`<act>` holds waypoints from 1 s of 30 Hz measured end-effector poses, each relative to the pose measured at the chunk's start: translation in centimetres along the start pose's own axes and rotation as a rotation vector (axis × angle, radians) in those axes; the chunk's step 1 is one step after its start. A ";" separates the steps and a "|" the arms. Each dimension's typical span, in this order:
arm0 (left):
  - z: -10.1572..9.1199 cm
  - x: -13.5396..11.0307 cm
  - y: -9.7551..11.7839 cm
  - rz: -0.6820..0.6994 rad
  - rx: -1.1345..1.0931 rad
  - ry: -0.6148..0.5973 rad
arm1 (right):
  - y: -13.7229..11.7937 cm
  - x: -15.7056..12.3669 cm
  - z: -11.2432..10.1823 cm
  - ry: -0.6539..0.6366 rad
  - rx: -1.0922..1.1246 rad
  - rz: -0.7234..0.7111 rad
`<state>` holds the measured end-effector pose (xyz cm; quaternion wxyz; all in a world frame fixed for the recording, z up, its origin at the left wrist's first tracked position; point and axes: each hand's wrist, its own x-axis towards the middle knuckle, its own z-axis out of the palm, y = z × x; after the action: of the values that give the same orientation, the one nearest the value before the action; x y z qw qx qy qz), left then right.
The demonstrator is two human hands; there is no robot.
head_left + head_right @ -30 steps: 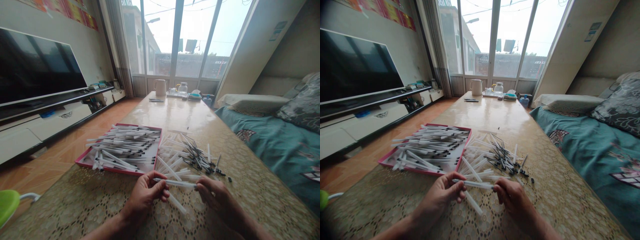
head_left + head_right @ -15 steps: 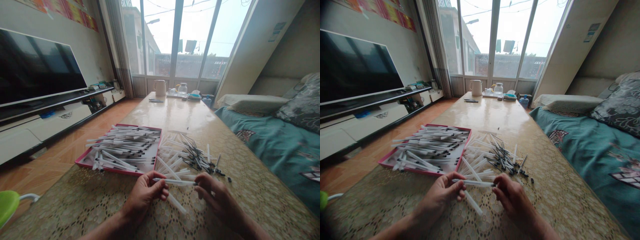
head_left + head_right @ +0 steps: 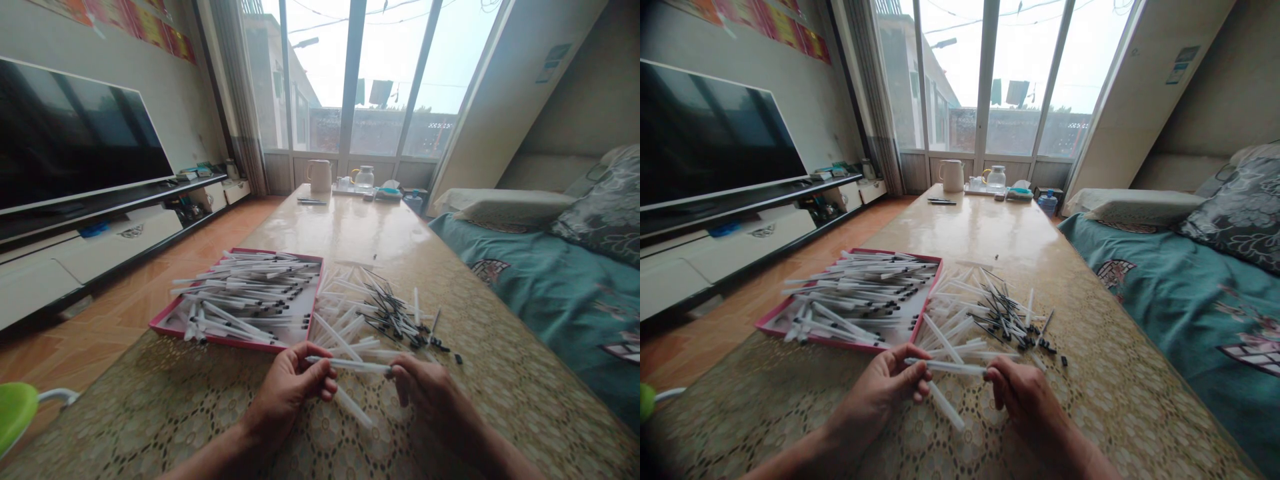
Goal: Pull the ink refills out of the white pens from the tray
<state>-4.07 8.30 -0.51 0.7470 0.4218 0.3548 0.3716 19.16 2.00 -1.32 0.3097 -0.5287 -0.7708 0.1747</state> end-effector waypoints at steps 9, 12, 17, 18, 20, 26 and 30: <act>-0.3 -0.1 -0.4 0.000 -0.012 -0.011 | -0.1 -0.1 0.0 -0.014 0.006 0.055; -0.2 0.0 -0.3 0.008 -0.009 -0.011 | -0.3 0.0 0.0 0.009 0.013 0.058; -0.2 0.0 -0.3 -0.002 -0.010 -0.010 | -0.2 0.0 0.1 -0.008 0.015 0.061; -0.2 0.0 -0.3 0.000 -0.010 -0.009 | -0.1 0.0 0.1 -0.008 0.012 0.047; -0.2 -0.1 -0.3 0.005 -0.009 -0.009 | 0.3 -0.1 0.3 -0.005 0.024 0.037; -0.2 0.0 -0.3 0.007 -0.002 -0.013 | 0.5 -0.2 0.5 -0.011 0.057 0.054; -0.3 0.0 -0.4 0.005 -0.015 -0.015 | 0.4 -0.1 0.5 0.010 0.044 0.051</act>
<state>-4.18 8.28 -0.93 0.7519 0.4199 0.3456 0.3727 19.11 2.09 -1.92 0.3206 -0.5420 -0.7515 0.1967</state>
